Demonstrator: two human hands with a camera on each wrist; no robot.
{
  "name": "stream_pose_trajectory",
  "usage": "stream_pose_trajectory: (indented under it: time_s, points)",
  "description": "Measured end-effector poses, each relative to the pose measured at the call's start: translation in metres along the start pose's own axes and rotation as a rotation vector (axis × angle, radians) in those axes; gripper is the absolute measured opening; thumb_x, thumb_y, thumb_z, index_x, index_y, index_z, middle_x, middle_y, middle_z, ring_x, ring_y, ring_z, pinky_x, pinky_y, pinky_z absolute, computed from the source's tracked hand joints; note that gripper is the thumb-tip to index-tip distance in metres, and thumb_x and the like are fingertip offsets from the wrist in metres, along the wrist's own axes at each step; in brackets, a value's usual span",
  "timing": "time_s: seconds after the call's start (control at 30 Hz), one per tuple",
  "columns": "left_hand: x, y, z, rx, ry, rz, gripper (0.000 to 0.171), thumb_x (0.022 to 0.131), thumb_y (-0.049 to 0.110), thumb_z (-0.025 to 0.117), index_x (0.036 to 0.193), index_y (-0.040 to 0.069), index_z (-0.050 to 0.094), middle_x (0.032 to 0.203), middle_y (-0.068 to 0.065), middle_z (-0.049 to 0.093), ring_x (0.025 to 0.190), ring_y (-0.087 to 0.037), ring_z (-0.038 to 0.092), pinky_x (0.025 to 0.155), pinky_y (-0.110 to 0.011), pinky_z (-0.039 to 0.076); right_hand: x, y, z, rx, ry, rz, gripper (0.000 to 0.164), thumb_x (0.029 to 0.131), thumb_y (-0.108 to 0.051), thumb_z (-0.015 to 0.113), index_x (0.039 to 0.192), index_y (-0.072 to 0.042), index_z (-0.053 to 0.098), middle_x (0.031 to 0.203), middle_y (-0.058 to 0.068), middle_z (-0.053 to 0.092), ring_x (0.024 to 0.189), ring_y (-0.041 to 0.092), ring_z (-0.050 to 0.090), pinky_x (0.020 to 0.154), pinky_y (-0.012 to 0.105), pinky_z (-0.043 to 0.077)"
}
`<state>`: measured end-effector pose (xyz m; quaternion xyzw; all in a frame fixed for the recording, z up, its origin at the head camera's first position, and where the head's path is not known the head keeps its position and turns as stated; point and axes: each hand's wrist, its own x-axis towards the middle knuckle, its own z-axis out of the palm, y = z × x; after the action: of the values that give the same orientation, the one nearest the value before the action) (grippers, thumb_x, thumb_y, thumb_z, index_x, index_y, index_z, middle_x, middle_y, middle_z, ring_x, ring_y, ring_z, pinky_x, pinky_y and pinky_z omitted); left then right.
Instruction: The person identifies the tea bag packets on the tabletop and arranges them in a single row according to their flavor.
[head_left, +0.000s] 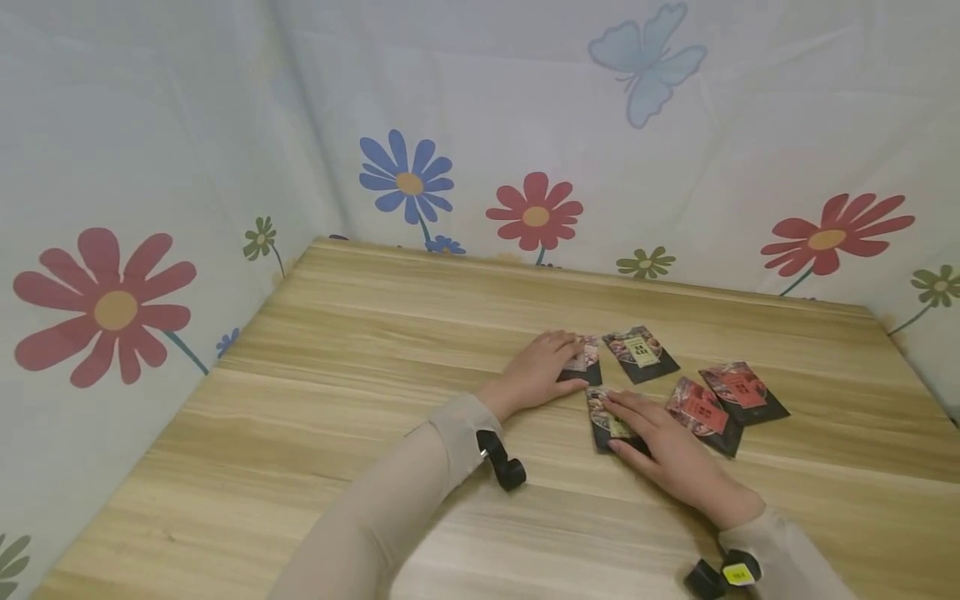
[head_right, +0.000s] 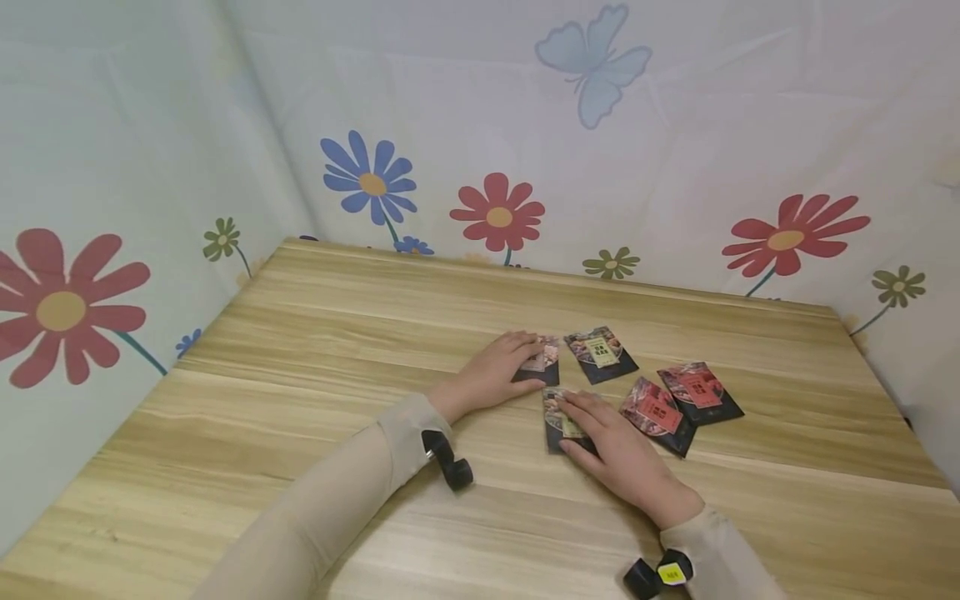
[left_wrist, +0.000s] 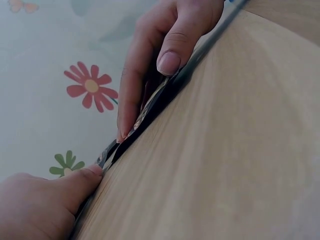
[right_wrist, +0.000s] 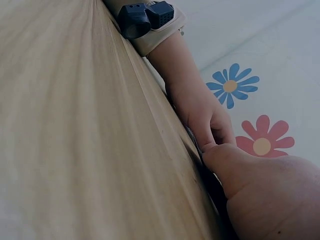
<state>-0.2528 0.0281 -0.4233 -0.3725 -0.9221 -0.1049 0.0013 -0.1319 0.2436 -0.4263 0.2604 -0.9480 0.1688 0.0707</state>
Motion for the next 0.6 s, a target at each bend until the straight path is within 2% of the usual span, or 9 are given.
stream_pose_trajectory:
  time_s: [0.23, 0.6]
  points:
    - [-0.0034, -0.0022, 0.0005, -0.034, -0.005, -0.016, 0.066, 0.095, 0.052, 0.052, 0.146, 0.011, 0.041, 0.154, -0.007, 0.038, 0.145, -0.024, 0.03, 0.123, -0.033, 0.022, 0.0011, 0.0006, 0.0003, 0.019, -0.002, 0.001, 0.055, 0.092, -0.031, 0.064, 0.141, -0.011, 0.049, 0.146, 0.011, 0.047, 0.135, 0.035, 0.043, 0.106, 0.056, 0.042]
    - [-0.0087, 0.0003, -0.0026, 0.012, 0.001, 0.003, 0.067, 0.095, 0.052, 0.051, 0.145, 0.008, 0.042, 0.152, -0.011, 0.04, 0.144, -0.026, 0.032, 0.123, -0.035, 0.021, 0.0002, 0.0014, -0.0002, 0.015, 0.003, -0.003, 0.055, 0.093, -0.032, 0.063, 0.141, -0.011, 0.049, 0.146, 0.011, 0.047, 0.135, 0.035, 0.043, 0.106, 0.055, 0.042]
